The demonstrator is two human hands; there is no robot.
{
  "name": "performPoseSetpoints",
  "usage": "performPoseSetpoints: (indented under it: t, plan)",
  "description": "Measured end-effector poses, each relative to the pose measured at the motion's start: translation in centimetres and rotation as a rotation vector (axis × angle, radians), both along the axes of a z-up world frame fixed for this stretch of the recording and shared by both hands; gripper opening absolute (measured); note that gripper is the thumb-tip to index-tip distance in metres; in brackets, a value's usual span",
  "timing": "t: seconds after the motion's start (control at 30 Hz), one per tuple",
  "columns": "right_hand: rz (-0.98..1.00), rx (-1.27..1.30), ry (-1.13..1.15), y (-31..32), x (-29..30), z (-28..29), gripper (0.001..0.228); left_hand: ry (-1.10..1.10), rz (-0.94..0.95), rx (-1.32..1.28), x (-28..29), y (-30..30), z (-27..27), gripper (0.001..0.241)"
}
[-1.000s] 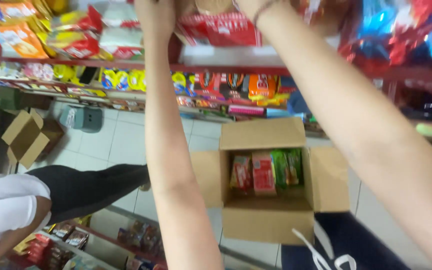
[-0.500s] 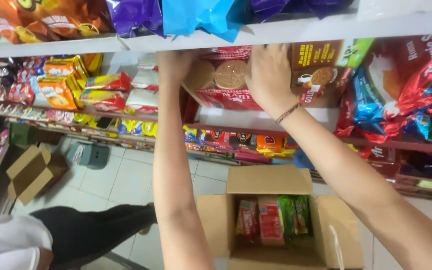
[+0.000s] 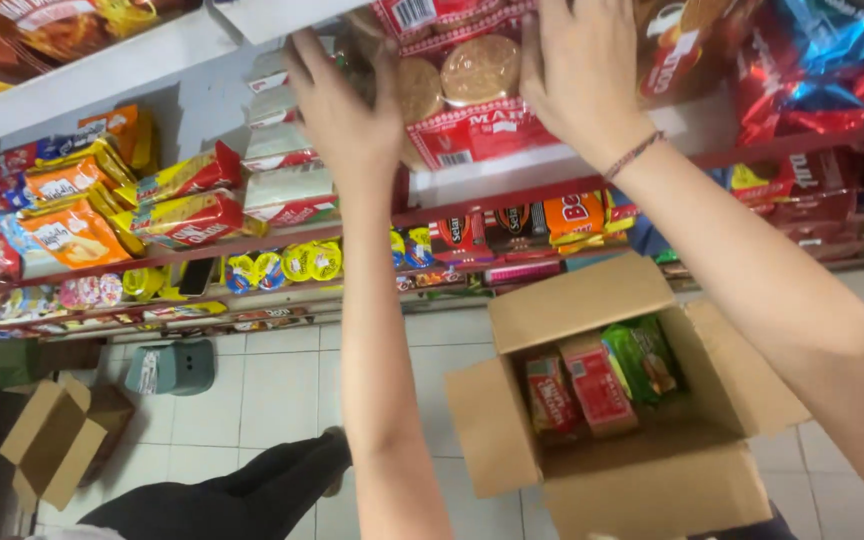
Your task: The recorder is taking snack items from a cardboard box, wiping them down, and placing them onto the grocery store shelves.
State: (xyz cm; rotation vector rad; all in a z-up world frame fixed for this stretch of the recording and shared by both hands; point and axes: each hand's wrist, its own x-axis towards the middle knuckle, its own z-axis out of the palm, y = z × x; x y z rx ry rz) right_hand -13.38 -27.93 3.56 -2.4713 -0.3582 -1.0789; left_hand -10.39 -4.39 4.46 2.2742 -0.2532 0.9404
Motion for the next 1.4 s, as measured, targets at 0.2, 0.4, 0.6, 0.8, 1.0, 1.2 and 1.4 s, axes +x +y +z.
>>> performPoseSetpoints:
  t: [0.2,0.4,0.6,0.8,1.0,1.2,1.4]
  plan:
    - [0.007,-0.126,-0.045,0.4,-5.3,-0.3,0.034,-0.037,-0.11,-0.183,-14.4,-3.3,-5.6,0.053]
    - [0.173,0.176,0.26,-3.2,-19.9,-9.0,0.046,0.6,-0.266,-0.35,-31.5,-9.5,-27.0,0.009]
    - [0.012,0.622,0.817,-8.0,-30.8,-27.6,0.035,1.132,-0.282,-0.084,-37.5,-12.6,-55.5,0.041]
    - [-0.043,0.693,1.268,-11.0,-35.7,-37.7,0.035,1.272,-0.042,-0.244,-37.2,-14.3,-69.4,0.073]
    - [0.028,0.657,1.214,-13.9,-36.7,-40.4,0.036,1.518,-0.022,-0.827,-39.8,-16.1,-69.0,0.065]
    - [-0.059,0.692,1.291,-16.0,-37.3,-40.5,0.035,1.64,0.137,-1.413,-39.6,-15.0,-66.1,0.057]
    - [-0.06,0.736,1.269,-17.0,-38.6,-42.0,0.036,1.529,0.266,-1.52,-40.8,-15.7,-69.8,0.054]
